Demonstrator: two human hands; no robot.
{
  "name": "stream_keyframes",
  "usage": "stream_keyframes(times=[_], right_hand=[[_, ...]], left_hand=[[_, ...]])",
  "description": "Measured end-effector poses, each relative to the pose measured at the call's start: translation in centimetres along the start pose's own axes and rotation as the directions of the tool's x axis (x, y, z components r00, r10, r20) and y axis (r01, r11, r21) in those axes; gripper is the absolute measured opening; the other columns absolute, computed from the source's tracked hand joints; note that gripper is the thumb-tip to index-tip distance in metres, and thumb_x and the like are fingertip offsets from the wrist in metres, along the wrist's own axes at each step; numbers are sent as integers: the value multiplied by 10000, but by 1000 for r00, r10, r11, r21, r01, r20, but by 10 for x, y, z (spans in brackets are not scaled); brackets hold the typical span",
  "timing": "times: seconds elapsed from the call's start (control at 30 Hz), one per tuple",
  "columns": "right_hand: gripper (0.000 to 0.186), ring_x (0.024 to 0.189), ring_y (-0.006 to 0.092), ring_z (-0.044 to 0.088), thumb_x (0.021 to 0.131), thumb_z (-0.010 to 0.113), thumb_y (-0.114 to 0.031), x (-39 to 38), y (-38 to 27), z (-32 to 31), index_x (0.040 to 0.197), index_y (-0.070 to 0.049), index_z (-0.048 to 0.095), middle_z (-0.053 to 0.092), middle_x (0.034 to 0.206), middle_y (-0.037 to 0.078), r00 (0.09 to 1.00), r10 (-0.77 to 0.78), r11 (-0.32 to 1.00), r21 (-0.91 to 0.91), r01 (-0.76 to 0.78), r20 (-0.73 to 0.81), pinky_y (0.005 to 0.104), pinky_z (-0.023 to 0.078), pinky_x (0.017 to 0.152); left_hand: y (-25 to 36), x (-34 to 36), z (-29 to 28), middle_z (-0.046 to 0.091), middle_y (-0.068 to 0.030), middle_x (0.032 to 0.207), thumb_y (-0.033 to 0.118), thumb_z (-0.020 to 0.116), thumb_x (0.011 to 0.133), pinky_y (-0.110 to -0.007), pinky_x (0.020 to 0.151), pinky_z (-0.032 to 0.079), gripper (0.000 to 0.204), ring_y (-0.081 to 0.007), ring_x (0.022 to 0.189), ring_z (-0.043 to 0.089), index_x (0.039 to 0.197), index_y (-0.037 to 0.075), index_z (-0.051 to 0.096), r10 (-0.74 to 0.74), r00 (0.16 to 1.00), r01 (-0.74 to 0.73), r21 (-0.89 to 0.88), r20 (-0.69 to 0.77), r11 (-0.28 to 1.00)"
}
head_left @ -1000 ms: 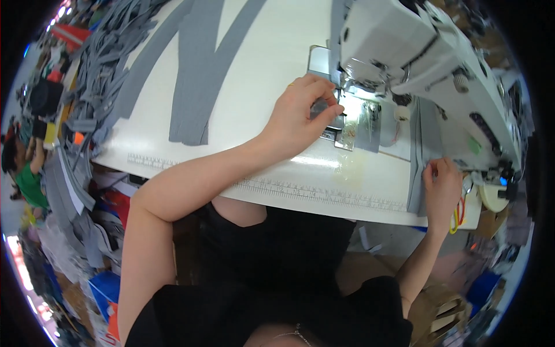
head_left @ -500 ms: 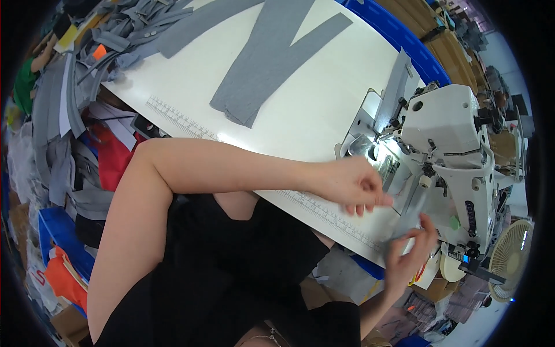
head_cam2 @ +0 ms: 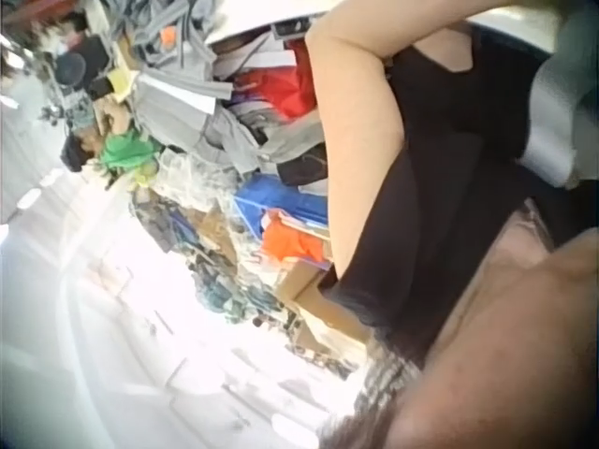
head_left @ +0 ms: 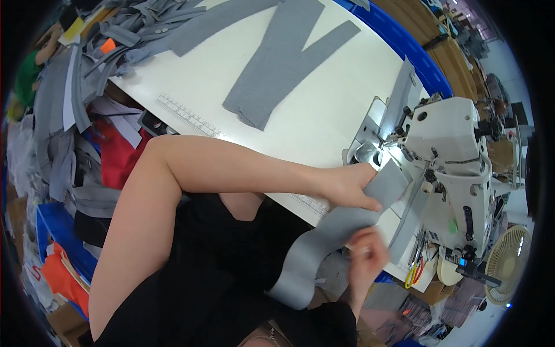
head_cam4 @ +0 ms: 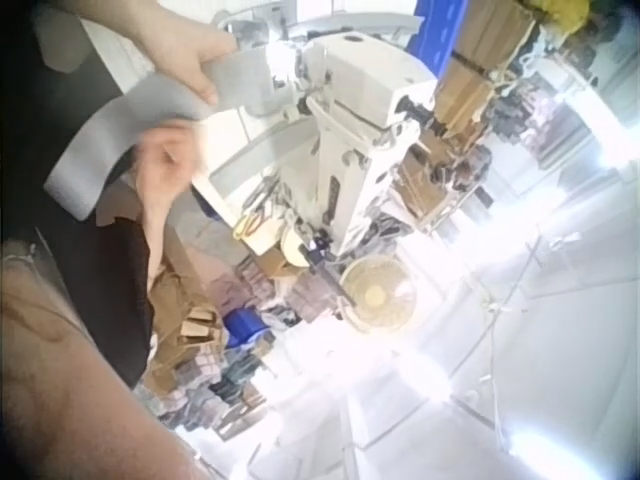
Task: Sewing zippers onto leather strips using an industrial sewing machine.
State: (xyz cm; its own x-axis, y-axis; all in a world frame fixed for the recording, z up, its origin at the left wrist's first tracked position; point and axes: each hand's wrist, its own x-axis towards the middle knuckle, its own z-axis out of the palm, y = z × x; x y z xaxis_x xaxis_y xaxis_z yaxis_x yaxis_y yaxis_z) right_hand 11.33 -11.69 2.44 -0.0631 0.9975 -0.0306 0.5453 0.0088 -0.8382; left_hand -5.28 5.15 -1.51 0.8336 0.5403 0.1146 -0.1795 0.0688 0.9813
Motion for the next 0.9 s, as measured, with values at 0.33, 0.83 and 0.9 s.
stream_keyframes(times=[0.33, 0.83, 0.9], right_hand=[[328, 760, 130, 443, 1075, 619, -269, 72, 23, 23, 870, -15, 598, 542, 830, 1, 850, 162, 961, 275, -21, -501, 301, 406, 691], [350, 718, 133, 411, 1071, 610, -232, 74, 31, 31, 831, 14, 545, 470, 783, 42, 820, -35, 991, -128, -47, -571, 298, 364, 642], [345, 710, 131, 414, 1069, 612, -229, 75, 34, 28, 831, 15, 553, 472, 776, 42, 831, -27, 989, -136, -59, -555, 296, 364, 631]], left_hand=[[1, -7, 6, 691, -249, 791, 304, 741, 913, -443, 672, 516, 378, -391, 745, 684, 888, -68, 679, 105, 994, -105, 422, 24, 900], [74, -187, -324, 692, -109, 1087, 134, 680, 852, -449, 964, 528, 315, -339, 1059, 668, 1125, 246, 790, 666, 313, 946, 280, -677, -161], [84, -216, -342, 710, -98, 1056, 172, 726, 851, -440, 925, 545, 271, -309, 1013, 689, 1111, 211, 791, 648, 338, 932, 339, -683, -129]])
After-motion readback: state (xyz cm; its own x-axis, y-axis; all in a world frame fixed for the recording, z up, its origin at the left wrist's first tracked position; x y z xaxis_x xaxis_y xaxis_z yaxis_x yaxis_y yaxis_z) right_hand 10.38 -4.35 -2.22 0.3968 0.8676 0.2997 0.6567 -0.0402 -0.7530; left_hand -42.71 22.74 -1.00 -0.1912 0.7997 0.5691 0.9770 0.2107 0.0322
